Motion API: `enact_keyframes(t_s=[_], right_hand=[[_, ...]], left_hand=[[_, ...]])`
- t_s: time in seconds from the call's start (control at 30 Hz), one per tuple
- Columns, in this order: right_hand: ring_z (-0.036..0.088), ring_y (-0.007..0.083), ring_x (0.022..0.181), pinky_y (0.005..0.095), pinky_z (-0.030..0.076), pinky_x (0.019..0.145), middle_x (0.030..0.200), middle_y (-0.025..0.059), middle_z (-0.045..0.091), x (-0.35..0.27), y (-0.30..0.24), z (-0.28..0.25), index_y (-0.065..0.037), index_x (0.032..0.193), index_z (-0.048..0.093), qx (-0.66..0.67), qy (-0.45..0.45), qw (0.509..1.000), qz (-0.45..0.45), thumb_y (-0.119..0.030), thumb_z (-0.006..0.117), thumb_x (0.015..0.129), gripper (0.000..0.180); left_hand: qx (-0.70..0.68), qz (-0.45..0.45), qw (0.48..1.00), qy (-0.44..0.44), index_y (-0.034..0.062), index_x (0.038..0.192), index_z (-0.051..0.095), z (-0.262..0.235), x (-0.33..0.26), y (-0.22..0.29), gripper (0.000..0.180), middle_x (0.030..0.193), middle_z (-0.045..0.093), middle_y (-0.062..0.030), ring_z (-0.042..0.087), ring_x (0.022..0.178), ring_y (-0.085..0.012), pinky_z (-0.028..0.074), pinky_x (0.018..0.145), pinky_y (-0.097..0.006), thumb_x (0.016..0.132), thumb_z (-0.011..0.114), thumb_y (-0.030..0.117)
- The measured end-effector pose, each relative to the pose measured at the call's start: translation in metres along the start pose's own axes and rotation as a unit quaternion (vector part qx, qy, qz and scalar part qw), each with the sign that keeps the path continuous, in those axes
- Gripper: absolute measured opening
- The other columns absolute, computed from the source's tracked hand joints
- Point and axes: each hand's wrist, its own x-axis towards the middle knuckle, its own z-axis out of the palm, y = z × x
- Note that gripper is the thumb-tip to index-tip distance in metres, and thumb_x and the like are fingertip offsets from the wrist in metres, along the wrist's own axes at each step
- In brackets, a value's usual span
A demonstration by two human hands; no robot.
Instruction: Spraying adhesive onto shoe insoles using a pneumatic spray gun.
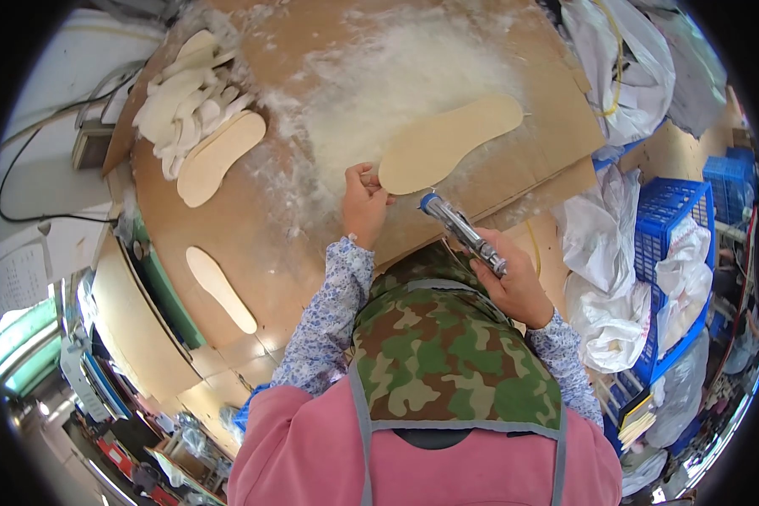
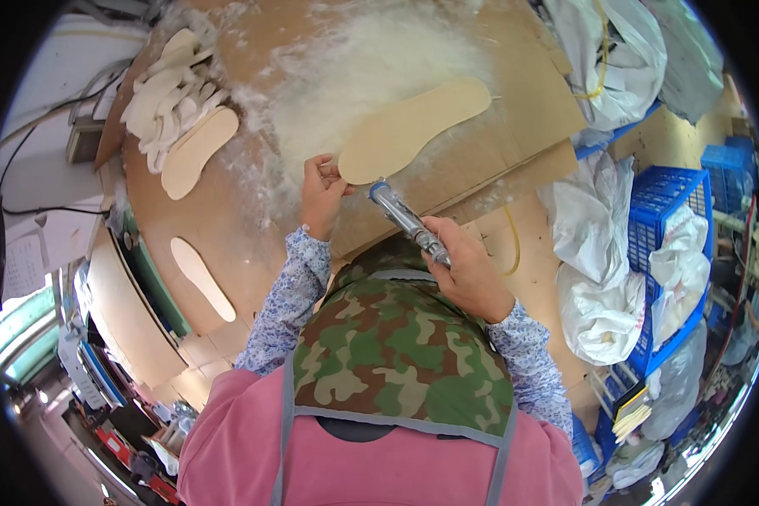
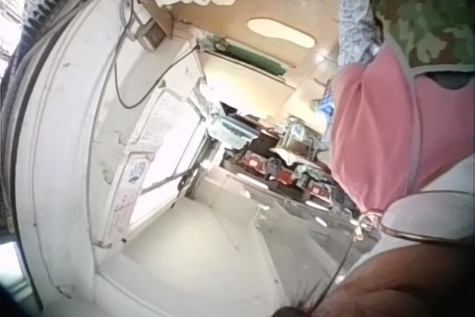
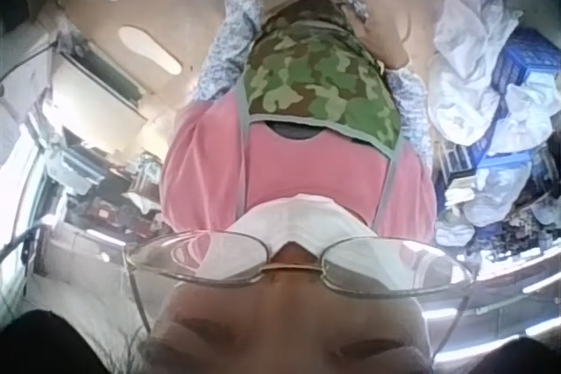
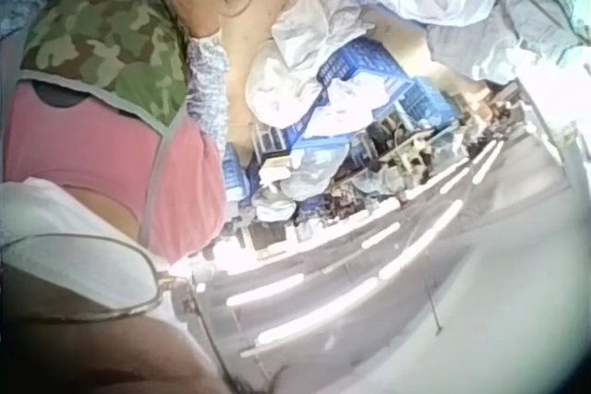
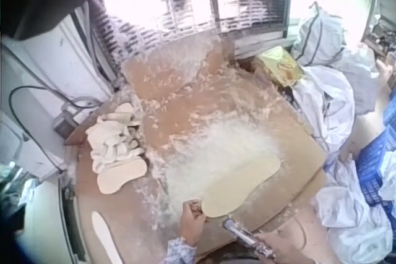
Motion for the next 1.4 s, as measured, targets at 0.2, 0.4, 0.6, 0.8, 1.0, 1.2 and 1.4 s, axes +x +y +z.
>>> enact_keyframes(t_s=[0.2,0.4,0.6,0.8,1.0,1.2,1.4], right_hand=[[0.06,0.0184,0.087,0.0287,0.046,0.077,0.094,0.0092,0.062,0.01,-0.001,-0.003,-0.002,0.117,0.051,-0.04,-0.016,0.999,0.021,0.001,0.057,0.083,0.035],[0.057,0.0362,0.088,0.0368,0.046,0.075,0.094,0.0186,0.058,0.016,0.002,-0.011,0.0,0.112,0.049,-0.041,0.026,0.999,0.017,-0.001,0.058,0.081,0.032],[0.059,0.0328,0.084,0.0357,0.046,0.073,0.092,0.0162,0.06,0.019,0.0,-0.024,-0.001,0.112,0.05,-0.044,0.056,0.997,0.038,-0.001,0.057,0.083,0.03],[0.062,0.0293,0.083,0.0347,0.047,0.072,0.089,0.013,0.063,0.021,-0.001,-0.039,-0.002,0.113,0.05,-0.076,0.109,0.99,0.047,0.0,0.056,0.083,0.031],[0.061,0.0297,0.079,0.0351,0.047,0.069,0.088,0.013,0.063,0.018,0.011,-0.051,-0.002,0.113,0.049,-0.081,0.175,0.981,0.029,0.0,0.055,0.083,0.03],[0.062,0.0307,0.078,0.0356,0.047,0.068,0.088,0.0144,0.063,0.011,0.017,-0.06,-0.001,0.11,0.05,-0.089,0.218,0.97,0.054,-0.002,0.055,0.084,0.027],[0.062,0.0305,0.076,0.035,0.047,0.067,0.085,0.015,0.063,0.003,0.019,-0.054,0.0,0.109,0.051,-0.096,0.276,0.956,0.041,-0.003,0.054,0.085,0.024]], left_hand=[[-0.035,0.002,0.999,0.019,-0.0037,0.119,0.037,-0.004,-0.001,-0.007,0.037,0.094,0.058,-0.0125,0.061,0.079,-0.0158,0.055,0.063,-0.026,0.085,0.053,-0.001],[-0.013,-0.005,1.0,0.008,-0.0036,0.119,0.037,0.0,0.001,0.0,0.038,0.097,0.055,-0.0129,0.06,0.079,-0.0159,0.054,0.062,-0.026,0.083,0.052,-0.004],[-0.011,0.004,1.0,0.001,-0.0039,0.118,0.039,-0.001,0.002,0.002,0.036,0.095,0.057,-0.0121,0.06,0.075,-0.0145,0.054,0.06,-0.025,0.083,0.051,-0.004],[-0.005,-0.014,1.0,-0.018,-0.0032,0.119,0.038,0.001,0.0,0.009,0.036,0.096,0.054,-0.0115,0.059,0.076,-0.0147,0.052,0.059,-0.024,0.085,0.05,-0.003],[-0.013,-0.01,0.999,-0.03,-0.0013,0.12,0.037,-0.003,-0.001,0.005,0.039,0.096,0.051,-0.0098,0.06,0.077,-0.0148,0.051,0.059,-0.024,0.085,0.054,0.001],[-0.018,-0.018,0.999,-0.035,-0.0008,0.119,0.037,-0.003,-0.002,0.007,0.036,0.094,0.051,-0.0092,0.058,0.073,-0.0138,0.051,0.059,-0.024,0.085,0.05,-0.002],[-0.022,-0.009,0.999,-0.045,-0.0009,0.119,0.038,-0.004,-0.002,0.007,0.035,0.094,0.052,-0.0088,0.059,0.073,-0.0141,0.051,0.059,-0.024,0.086,0.051,-0.001]])
